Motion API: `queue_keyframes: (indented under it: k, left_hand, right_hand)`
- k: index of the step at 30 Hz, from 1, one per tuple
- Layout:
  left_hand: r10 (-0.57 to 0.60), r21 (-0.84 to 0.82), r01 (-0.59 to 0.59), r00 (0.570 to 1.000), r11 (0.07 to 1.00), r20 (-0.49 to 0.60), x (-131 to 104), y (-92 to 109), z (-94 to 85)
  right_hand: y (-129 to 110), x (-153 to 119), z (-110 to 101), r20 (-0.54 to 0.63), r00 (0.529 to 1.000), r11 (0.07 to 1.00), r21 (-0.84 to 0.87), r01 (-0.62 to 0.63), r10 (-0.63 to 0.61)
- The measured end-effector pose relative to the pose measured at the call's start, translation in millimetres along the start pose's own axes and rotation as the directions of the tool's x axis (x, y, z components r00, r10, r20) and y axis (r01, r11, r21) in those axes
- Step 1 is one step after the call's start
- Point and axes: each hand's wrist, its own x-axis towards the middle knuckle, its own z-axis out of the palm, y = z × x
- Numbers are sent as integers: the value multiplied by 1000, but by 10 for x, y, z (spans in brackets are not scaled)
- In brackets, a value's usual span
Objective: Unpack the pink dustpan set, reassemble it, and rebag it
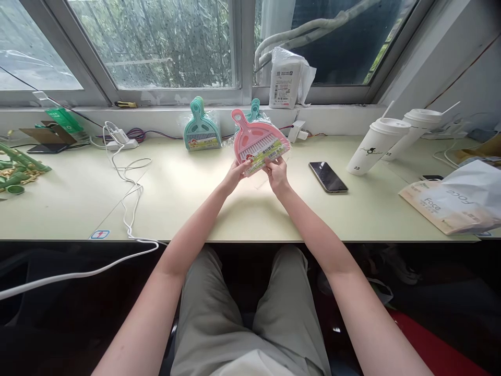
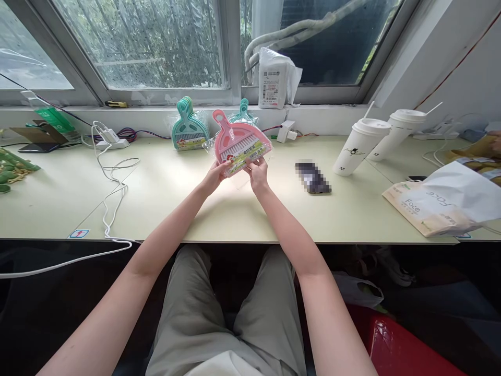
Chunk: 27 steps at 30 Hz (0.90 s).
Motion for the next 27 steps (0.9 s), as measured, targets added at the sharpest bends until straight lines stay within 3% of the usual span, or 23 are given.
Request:
queue_keyframes:
  k: [4, 7, 13, 20, 25, 27]
  left_hand:
    - [-125, 128, 111, 986, 986, 108, -64, 34, -4]
    - [-124, 150, 109, 988, 983, 97, -36, 30, -31]
    - [33, 18, -31, 996, 999, -77, 83, -81, -111]
    - [-90, -1, 93, 961, 996, -260, 161, -200, -171]
    - [-136, -72, 116, 885, 991, -445, 222, -144, -396]
    - [-151, -99, 118, 873, 988, -464, 223, -123, -480]
  right_hand:
    - [-39, -9, -6, 0, 1000, 1000, -11, 17, -17]
    - [-98, -23, -4, -1, 999, 998, -59, 32, -33]
    - [-56, -64, 31, 3, 1000, 989, -147, 10, -10]
    - [-8, -3, -17, 15, 989, 976, -161, -144, 149]
    - [-168, 77, -184, 67, 954, 928, -262, -266, 292]
    - [-198, 84, -219, 68, 952, 920, -285, -268, 298]
